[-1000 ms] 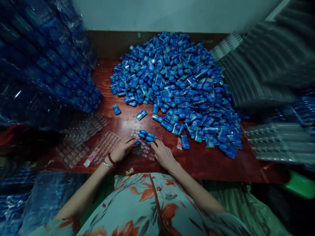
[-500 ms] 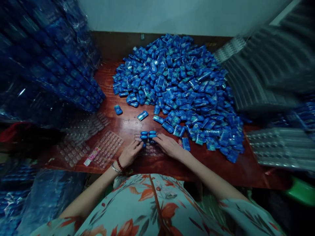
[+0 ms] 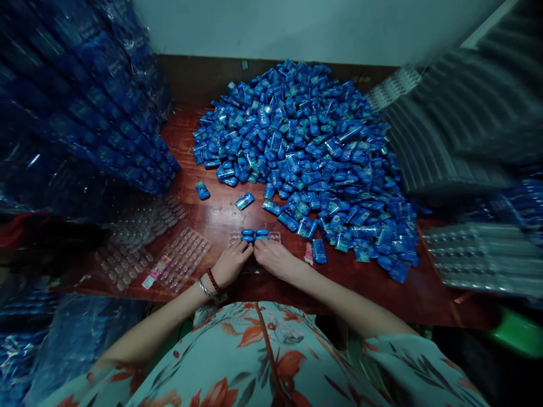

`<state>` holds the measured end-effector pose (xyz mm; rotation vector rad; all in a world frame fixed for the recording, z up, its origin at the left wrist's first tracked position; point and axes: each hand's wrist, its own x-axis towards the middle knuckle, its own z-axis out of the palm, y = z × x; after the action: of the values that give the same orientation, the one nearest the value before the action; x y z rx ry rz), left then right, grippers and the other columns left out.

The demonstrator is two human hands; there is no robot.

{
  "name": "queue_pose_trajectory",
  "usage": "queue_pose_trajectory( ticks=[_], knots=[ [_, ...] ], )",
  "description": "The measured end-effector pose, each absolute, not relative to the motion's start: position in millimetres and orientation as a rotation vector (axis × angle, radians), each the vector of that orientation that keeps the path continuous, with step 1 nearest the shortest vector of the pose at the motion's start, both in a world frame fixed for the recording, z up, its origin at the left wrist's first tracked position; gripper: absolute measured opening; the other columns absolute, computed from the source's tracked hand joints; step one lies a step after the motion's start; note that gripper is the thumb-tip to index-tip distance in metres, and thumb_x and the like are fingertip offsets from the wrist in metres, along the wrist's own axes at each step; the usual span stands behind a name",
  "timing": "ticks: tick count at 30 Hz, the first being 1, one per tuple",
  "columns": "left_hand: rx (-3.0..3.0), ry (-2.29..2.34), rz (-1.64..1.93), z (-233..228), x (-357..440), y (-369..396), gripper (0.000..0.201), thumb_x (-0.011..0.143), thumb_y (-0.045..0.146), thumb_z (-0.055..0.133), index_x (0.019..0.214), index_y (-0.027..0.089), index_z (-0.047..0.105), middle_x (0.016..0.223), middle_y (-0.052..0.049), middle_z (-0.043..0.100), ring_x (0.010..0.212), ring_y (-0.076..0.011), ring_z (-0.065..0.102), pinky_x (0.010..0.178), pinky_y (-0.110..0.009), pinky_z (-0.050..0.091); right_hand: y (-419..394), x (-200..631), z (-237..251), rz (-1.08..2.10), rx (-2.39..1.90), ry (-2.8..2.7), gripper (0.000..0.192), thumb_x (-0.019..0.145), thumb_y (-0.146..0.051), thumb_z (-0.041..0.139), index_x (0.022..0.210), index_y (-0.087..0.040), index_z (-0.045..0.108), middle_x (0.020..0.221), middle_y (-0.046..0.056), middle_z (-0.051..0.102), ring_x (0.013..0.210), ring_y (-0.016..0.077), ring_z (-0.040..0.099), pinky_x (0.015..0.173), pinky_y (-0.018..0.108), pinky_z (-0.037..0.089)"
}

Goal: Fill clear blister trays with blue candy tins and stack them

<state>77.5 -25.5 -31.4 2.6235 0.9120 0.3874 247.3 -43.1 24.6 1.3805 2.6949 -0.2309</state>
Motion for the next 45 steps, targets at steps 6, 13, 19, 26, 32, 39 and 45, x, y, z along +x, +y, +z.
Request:
queue_pose_trajectory(
  ticks=[6,13,19,26,32,39,45],
  knots=[
    [2.716,0.949,0.619,-24,66,-16,0.031,0.089,0.023,0.047,0.118,0.021,0.053,0.105,-0.011,0.056,0.091,-0.0215,0.053,0.077,-0.037,0.046,-53,261,16,-0.207,1.605,2.779,0.025,0.09,-0.012,0.041,0.11,-0.014,0.057,0.094,0.011,0.061,0.089,0.0203,0.057,0.074,0.031,0.048],
    [2.237,1.403,0.681,-19,78,71,0.024,0.089,0.025,0.044,0.105,0.012,0.057,0.097,-0.011,0.055,0.086,-0.0193,0.055,0.08,-0.034,0.045,-35,315,-3,-0.048,2.48,2.079,0.024,0.09,-0.03,0.045,0.103,-0.015,0.058,0.097,0.015,0.056,0.088,0.0247,0.057,0.065,0.031,0.046],
    [2.283,1.25,0.454,-14,122,144,0.026,0.061,0.014,0.072,0.084,0.01,0.059,0.084,-0.006,0.061,0.07,-0.0153,0.056,0.064,-0.024,0.044,-18,322,-12,-0.146,2.43,2.035,0.02,0.082,-0.024,0.057,0.098,-0.012,0.056,0.102,0.017,0.055,0.092,0.0261,0.055,0.071,0.035,0.046],
    [2.256,1.298,0.448,-17,84,111,0.019,0.079,0.022,0.051,0.092,0.007,0.051,0.084,-0.003,0.059,0.076,-0.0138,0.059,0.069,-0.022,0.042,-73,339,-12,-0.773,2.533,2.63,0.022,0.089,-0.029,0.044,0.103,-0.019,0.056,0.1,0.009,0.063,0.093,0.0214,0.059,0.083,0.035,0.046],
    [1.697,1.488,1.05,-22,21,16,0.027,0.079,0.033,0.057,0.099,0.018,0.047,0.09,-0.002,0.06,0.079,-0.0146,0.061,0.069,-0.026,0.049,-107,314,-4,-0.919,2.637,2.63,0.02,0.089,-0.028,0.045,0.104,-0.021,0.057,0.099,0.007,0.063,0.094,0.0196,0.059,0.086,0.035,0.046],
    [1.937,1.347,0.969,-27,27,-50,0.016,0.084,0.024,0.05,0.097,0.018,0.056,0.089,-0.005,0.065,0.083,-0.0159,0.063,0.076,-0.03,0.052,-102,275,-14,-1.073,2.378,2.879,0.025,0.092,-0.022,0.039,0.112,-0.021,0.053,0.1,0.008,0.061,0.094,0.0181,0.059,0.087,0.033,0.047],
    [2.142,1.314,1.011,-37,20,-22,0.02,0.086,0.019,0.047,0.104,0.017,0.053,0.093,-0.005,0.064,0.086,-0.0157,0.062,0.078,-0.03,0.051,-101,256,-8,-1.149,2.326,2.925,0.024,0.09,-0.022,0.046,0.112,-0.021,0.052,0.097,0.006,0.062,0.091,0.017,0.06,0.082,0.03,0.048]
  ],
)
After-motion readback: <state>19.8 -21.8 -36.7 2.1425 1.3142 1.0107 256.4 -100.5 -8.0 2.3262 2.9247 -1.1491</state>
